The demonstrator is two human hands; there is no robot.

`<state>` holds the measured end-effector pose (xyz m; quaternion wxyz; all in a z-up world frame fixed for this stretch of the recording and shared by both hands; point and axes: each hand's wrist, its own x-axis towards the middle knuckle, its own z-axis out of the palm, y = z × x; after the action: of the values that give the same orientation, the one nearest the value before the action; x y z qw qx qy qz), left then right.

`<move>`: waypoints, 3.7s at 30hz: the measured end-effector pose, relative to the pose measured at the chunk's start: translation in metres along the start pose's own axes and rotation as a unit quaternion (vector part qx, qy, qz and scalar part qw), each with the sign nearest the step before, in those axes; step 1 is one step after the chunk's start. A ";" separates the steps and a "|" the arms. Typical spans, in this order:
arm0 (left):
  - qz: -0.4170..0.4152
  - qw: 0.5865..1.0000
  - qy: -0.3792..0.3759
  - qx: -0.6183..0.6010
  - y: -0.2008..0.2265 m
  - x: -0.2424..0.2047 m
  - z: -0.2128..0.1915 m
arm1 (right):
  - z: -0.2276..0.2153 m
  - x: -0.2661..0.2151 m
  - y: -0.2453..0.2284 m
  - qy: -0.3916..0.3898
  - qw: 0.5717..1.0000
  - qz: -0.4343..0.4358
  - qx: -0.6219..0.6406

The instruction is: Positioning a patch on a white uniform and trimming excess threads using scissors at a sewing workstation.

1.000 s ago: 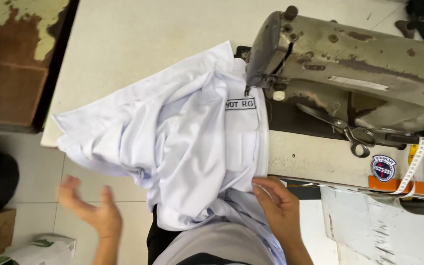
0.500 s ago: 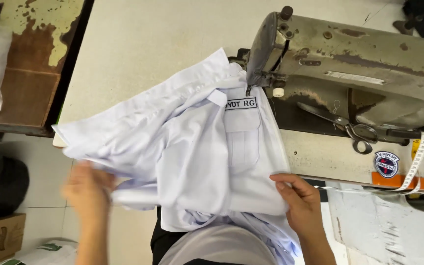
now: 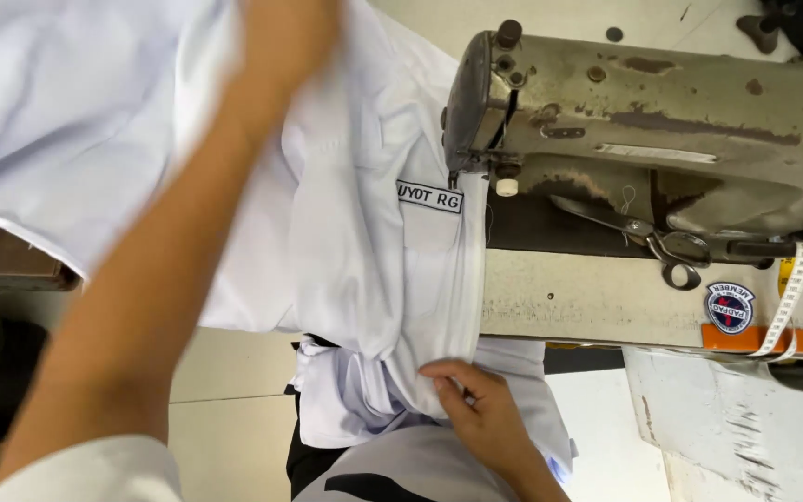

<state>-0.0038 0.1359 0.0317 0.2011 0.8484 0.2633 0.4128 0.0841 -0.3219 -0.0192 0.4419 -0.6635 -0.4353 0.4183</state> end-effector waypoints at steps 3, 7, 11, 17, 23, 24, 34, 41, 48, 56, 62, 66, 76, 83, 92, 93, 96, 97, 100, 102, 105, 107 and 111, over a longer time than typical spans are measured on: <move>0.124 0.987 -0.096 0.031 0.124 -0.072 0.018 | -0.008 0.003 -0.003 -0.023 0.997 -0.056 -0.057; 0.187 0.966 -0.148 0.096 0.094 -0.165 -0.001 | -0.030 -0.002 -0.004 -0.053 0.995 0.014 -0.081; 0.070 0.934 -0.127 0.325 0.063 -0.166 -0.063 | -0.044 -0.008 -0.022 -0.028 0.995 0.070 -0.070; 0.082 0.946 -0.170 0.265 0.129 -0.117 -0.041 | -0.061 0.018 -0.077 -0.007 0.941 -0.041 -0.336; 0.081 0.969 -0.174 0.156 0.097 -0.109 0.056 | -0.043 0.084 -0.040 0.100 0.840 -0.262 -0.465; 0.075 0.954 -0.213 0.195 0.107 -0.115 0.049 | -0.050 0.075 -0.040 0.082 0.845 -0.236 -0.474; -0.029 0.981 -0.115 0.152 0.185 -0.179 -0.015 | -0.039 -0.023 0.005 0.273 0.948 -0.033 -0.158; -0.408 0.902 0.102 -0.093 0.199 -0.377 0.028 | -0.013 -0.001 0.073 0.155 0.976 0.118 0.099; -0.384 0.904 -0.116 -0.148 0.127 -0.334 -0.038 | -0.032 -0.011 0.063 0.120 0.982 0.141 0.047; -0.178 0.817 -0.163 0.523 -0.065 -0.209 -0.256 | -0.070 -0.022 -0.007 0.041 0.963 0.257 -0.073; -0.027 0.980 -0.191 -0.043 0.169 -0.097 -0.056 | -0.088 0.043 -0.073 0.086 0.961 -0.050 -0.257; 0.023 0.985 -0.127 0.115 0.120 -0.115 0.071 | -0.082 0.143 -0.036 0.180 0.860 -0.292 -0.379; -0.062 0.948 -0.209 0.231 0.171 -0.162 0.038 | -0.076 0.145 -0.022 0.146 0.769 -0.217 -0.583; 0.080 0.970 -0.166 0.159 0.133 -0.139 0.056 | -0.060 0.140 -0.026 0.148 0.829 -0.215 -0.494; 0.074 0.953 -0.240 0.167 0.119 -0.126 0.046 | -0.077 0.147 -0.019 0.068 0.851 -0.205 -0.479; 0.063 0.960 -0.218 0.165 0.125 -0.125 0.046 | -0.080 0.151 -0.020 0.116 0.857 -0.232 -0.445; 0.082 0.970 -0.173 0.148 0.135 -0.132 0.053 | -0.088 0.180 0.002 0.212 0.848 -0.285 -0.394; 0.118 0.974 -0.134 0.136 0.138 -0.133 0.057 | -0.093 0.195 0.012 0.264 0.824 -0.322 -0.385; 0.092 0.983 -0.125 0.103 0.123 -0.150 0.075 | -0.071 0.198 -0.040 0.238 0.942 -0.186 -0.143; 0.077 0.984 -0.131 0.095 0.124 -0.149 0.072 | -0.075 0.201 -0.036 0.234 0.942 -0.189 -0.147; 0.057 0.984 -0.142 0.087 0.125 -0.149 0.071 | -0.082 0.202 -0.018 0.227 0.932 -0.213 -0.183; 0.050 0.984 -0.146 0.087 0.126 -0.154 0.071 | -0.088 0.199 0.005 0.223 0.921 -0.235 -0.214; 0.046 0.984 -0.149 0.088 0.131 -0.150 0.068 | -0.094 0.195 0.006 0.214 0.899 -0.275 -0.265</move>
<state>0.0096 -0.0665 -0.0243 0.1438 0.9260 0.2263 0.2657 0.2268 -0.1599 -0.0337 0.4294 -0.6835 -0.5903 -0.0030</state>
